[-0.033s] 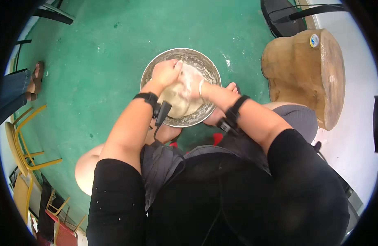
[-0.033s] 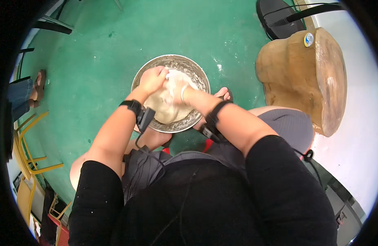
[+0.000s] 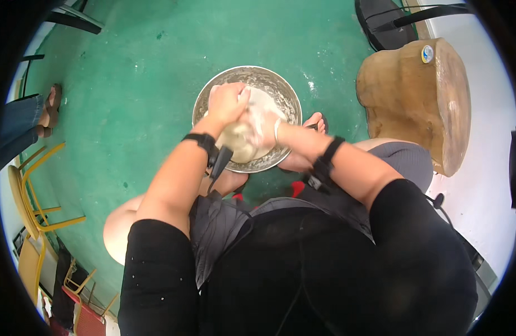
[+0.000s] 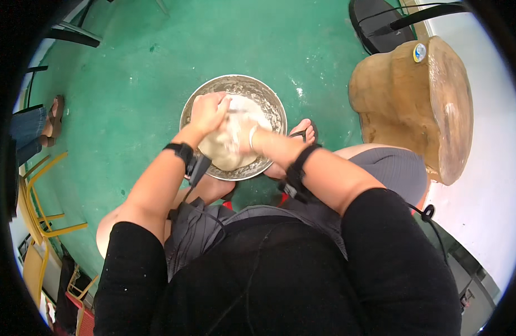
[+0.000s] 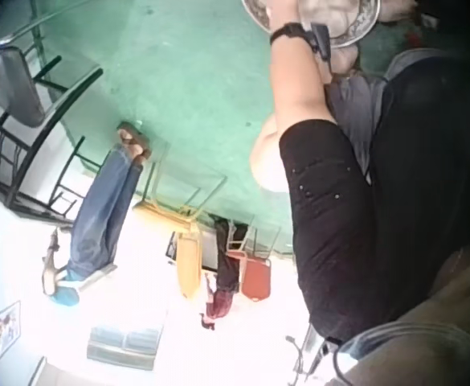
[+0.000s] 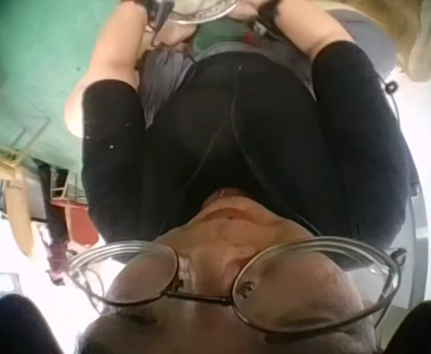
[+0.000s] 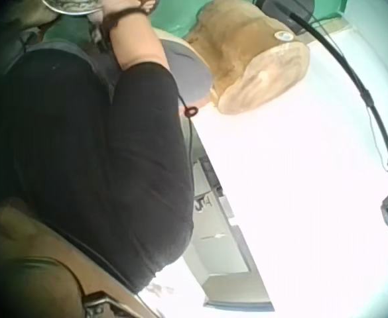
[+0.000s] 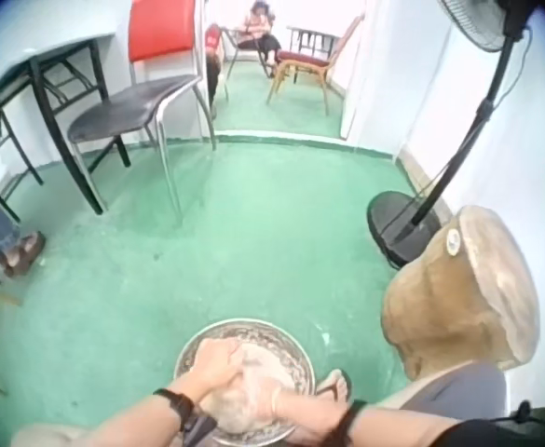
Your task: The person kneads dough in a bowl by hand, carries the bowl through a room, and places it on a table. After picking up a phone, they carry the bowl into a kitchen, set it down, and remove a lid and a steamer rack from a wok.
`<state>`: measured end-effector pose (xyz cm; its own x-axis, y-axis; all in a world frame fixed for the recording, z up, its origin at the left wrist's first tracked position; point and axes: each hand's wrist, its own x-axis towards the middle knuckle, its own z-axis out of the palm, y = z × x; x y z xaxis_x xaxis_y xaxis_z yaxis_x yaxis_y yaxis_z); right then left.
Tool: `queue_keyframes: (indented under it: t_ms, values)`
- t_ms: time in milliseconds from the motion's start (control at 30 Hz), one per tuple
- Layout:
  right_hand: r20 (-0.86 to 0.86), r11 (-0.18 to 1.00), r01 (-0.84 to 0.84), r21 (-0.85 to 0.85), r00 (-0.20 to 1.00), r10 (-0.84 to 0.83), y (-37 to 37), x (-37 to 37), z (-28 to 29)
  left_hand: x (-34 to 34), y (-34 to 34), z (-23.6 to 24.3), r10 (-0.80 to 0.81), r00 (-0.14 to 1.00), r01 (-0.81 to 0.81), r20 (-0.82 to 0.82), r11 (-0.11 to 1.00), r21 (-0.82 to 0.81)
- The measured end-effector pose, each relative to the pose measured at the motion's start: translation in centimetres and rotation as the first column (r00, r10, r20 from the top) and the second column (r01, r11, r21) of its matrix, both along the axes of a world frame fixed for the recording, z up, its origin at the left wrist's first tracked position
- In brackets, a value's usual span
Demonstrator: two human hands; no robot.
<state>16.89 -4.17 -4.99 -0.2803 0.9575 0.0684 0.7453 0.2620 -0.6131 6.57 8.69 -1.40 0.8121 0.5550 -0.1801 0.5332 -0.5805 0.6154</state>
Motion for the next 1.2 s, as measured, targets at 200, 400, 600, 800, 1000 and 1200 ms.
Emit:
queue_keyframes:
  t_ms: [200, 400, 600, 800, 1000, 1200]
  values:
    - [-0.028, 0.962, -0.144, -0.234, 0.99, 0.141, -9.2, -4.1, 8.4, -4.9, -9.4, 1.3, -0.181, 0.978, 0.18, 0.101, 0.983, 0.018]
    - [-0.252, 0.942, 0.16, -0.294, 0.938, -0.238, -3.5, -2.3, 10.1, -5.0, -12.1, 1.2, -0.351, 0.881, 0.387, -0.317, 0.92, 0.058]
    - [0.047, 0.984, 0.146, -0.104, 0.989, -0.142, -3.0, -4.1, 2.6, -5.2, -12.0, -4.1, -0.393, 0.88, 0.442, -0.268, 0.884, 0.154]
    - [0.036, 0.986, 0.155, -0.067, 0.988, -0.153, 1.4, -2.0, -0.6, -3.4, -6.7, -7.0, -0.45, 0.861, 0.456, -0.238, 0.889, -0.032]
    - [0.033, 0.964, 0.245, -0.107, 0.97, -0.242, 5.5, -0.4, -3.6, -0.5, -2.8, -6.9, -0.37, 0.892, 0.422, -0.26, 0.888, 0.184]
    - [-0.346, 0.648, 0.302, -0.699, 0.65, -0.677, 8.5, 1.9, -3.5, 0.8, -0.2, -7.4, -0.286, 0.958, 0.287, -0.027, 0.953, 0.096]
